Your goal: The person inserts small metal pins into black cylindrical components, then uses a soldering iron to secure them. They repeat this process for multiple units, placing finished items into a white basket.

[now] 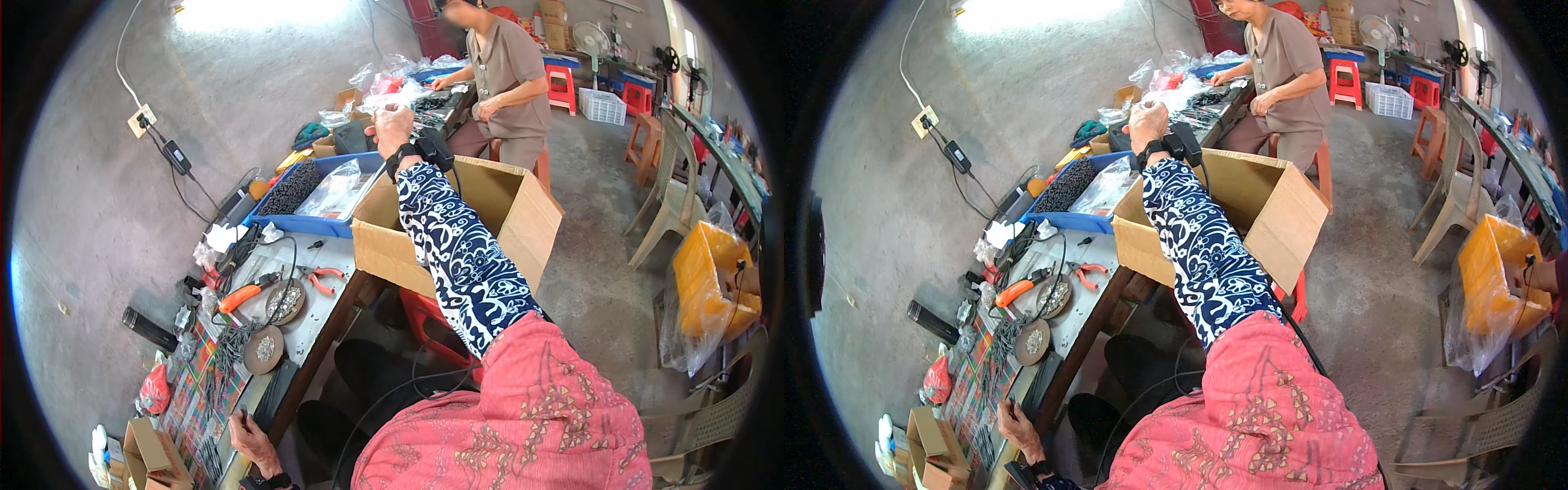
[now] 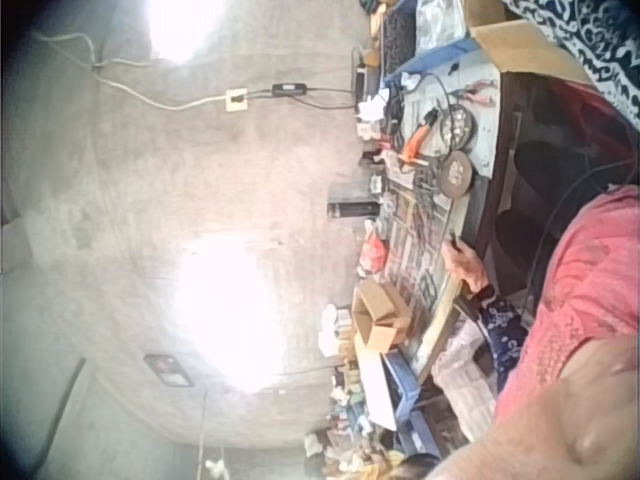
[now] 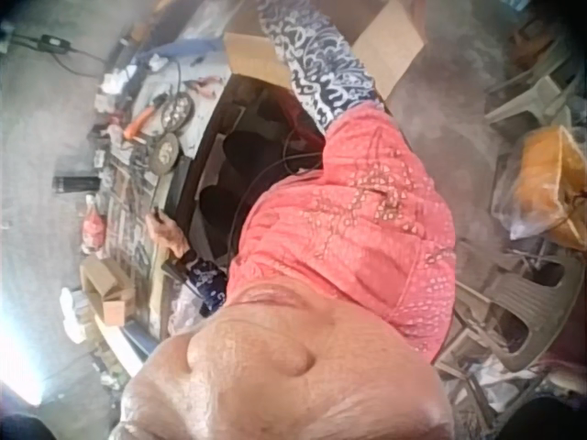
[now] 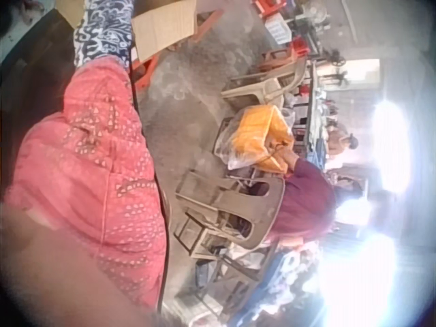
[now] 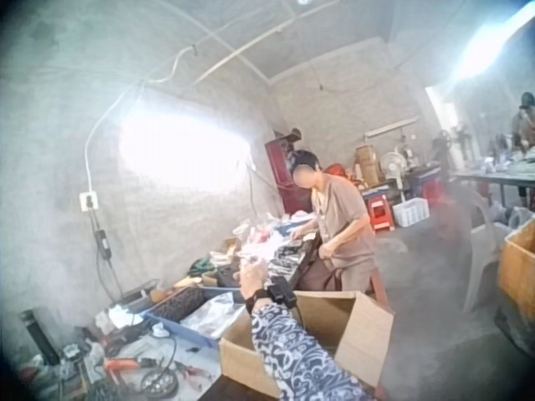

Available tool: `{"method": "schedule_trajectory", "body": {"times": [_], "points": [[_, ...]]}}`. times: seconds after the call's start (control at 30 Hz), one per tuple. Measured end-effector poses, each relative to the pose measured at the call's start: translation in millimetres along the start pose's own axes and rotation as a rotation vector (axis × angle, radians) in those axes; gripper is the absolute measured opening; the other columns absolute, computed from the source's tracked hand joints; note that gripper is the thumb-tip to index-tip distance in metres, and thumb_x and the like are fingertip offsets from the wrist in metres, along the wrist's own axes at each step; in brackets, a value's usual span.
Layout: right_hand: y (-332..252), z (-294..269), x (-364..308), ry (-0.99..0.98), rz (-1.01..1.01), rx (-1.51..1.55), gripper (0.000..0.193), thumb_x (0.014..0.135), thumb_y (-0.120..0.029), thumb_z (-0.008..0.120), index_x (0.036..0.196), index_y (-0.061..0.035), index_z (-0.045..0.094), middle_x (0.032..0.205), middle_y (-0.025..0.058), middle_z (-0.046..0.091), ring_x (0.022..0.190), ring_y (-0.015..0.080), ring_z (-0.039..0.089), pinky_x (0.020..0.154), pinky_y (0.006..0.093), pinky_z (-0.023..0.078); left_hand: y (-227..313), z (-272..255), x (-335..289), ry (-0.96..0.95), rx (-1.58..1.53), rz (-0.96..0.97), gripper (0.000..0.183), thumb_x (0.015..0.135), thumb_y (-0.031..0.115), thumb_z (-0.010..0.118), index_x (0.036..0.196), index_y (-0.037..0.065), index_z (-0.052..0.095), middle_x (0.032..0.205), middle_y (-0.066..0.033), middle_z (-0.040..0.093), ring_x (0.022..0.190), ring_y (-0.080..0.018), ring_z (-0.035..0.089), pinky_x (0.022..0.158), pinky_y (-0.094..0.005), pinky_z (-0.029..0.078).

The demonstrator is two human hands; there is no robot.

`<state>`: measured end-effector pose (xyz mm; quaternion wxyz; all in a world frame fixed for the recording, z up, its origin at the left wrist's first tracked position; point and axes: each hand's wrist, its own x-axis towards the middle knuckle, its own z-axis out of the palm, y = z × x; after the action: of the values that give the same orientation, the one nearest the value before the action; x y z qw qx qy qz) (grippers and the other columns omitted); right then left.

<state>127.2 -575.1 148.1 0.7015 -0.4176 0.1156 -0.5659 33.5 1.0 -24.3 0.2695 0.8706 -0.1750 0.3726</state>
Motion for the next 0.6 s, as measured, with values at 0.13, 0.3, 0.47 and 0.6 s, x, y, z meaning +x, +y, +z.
{"method": "schedule_trajectory", "body": {"times": [0.13,0.3,0.47,0.6], "points": [[4.6,-2.9,2.9,0.010,-0.010,-0.082,0.005,0.086,-0.006,0.057,0.084,-0.0017,0.056,0.068,0.0054,0.060,0.047,0.0176,0.063,0.030,0.0249,0.040,-4.0,1.9,0.8,0.005,0.015,0.013,0.011,0.080,-0.002,0.057,0.089,-0.004,0.052,0.080,-0.0210,0.052,0.075,-0.0411,0.052,0.066,-0.0436,0.042],[9.3,-3.9,2.3,0.004,-0.023,-0.094,0.008,0.086,-0.008,0.057,0.081,-0.0016,0.057,0.069,0.0055,0.061,0.048,0.0174,0.063,0.031,0.0244,0.041,-6.9,1.8,-1.3,0.015,-0.001,0.000,0.012,0.079,-0.003,0.057,0.089,-0.004,0.052,0.081,-0.0215,0.053,0.076,-0.0419,0.052,0.067,-0.0435,0.042],[8.9,-5.2,1.9,-0.003,-0.016,-0.073,0.007,0.085,-0.008,0.057,0.084,-0.0007,0.057,0.069,0.0060,0.060,0.047,0.0168,0.062,0.031,0.0239,0.040,-4.8,0.5,-0.2,-0.023,0.008,-0.032,0.012,0.079,-0.004,0.057,0.089,-0.004,0.051,0.082,-0.0219,0.053,0.077,-0.0424,0.053,0.067,-0.0435,0.042],[7.7,-5.8,0.2,-0.038,-0.010,-0.059,0.007,0.085,-0.008,0.058,0.084,-0.0008,0.057,0.069,0.0058,0.060,0.046,0.0168,0.062,0.031,0.0240,0.040,-3.4,0.1,0.3,-0.017,0.009,-0.019,0.012,0.079,-0.004,0.057,0.089,-0.004,0.051,0.082,-0.0219,0.053,0.077,-0.0422,0.053,0.067,-0.0434,0.042]]}}
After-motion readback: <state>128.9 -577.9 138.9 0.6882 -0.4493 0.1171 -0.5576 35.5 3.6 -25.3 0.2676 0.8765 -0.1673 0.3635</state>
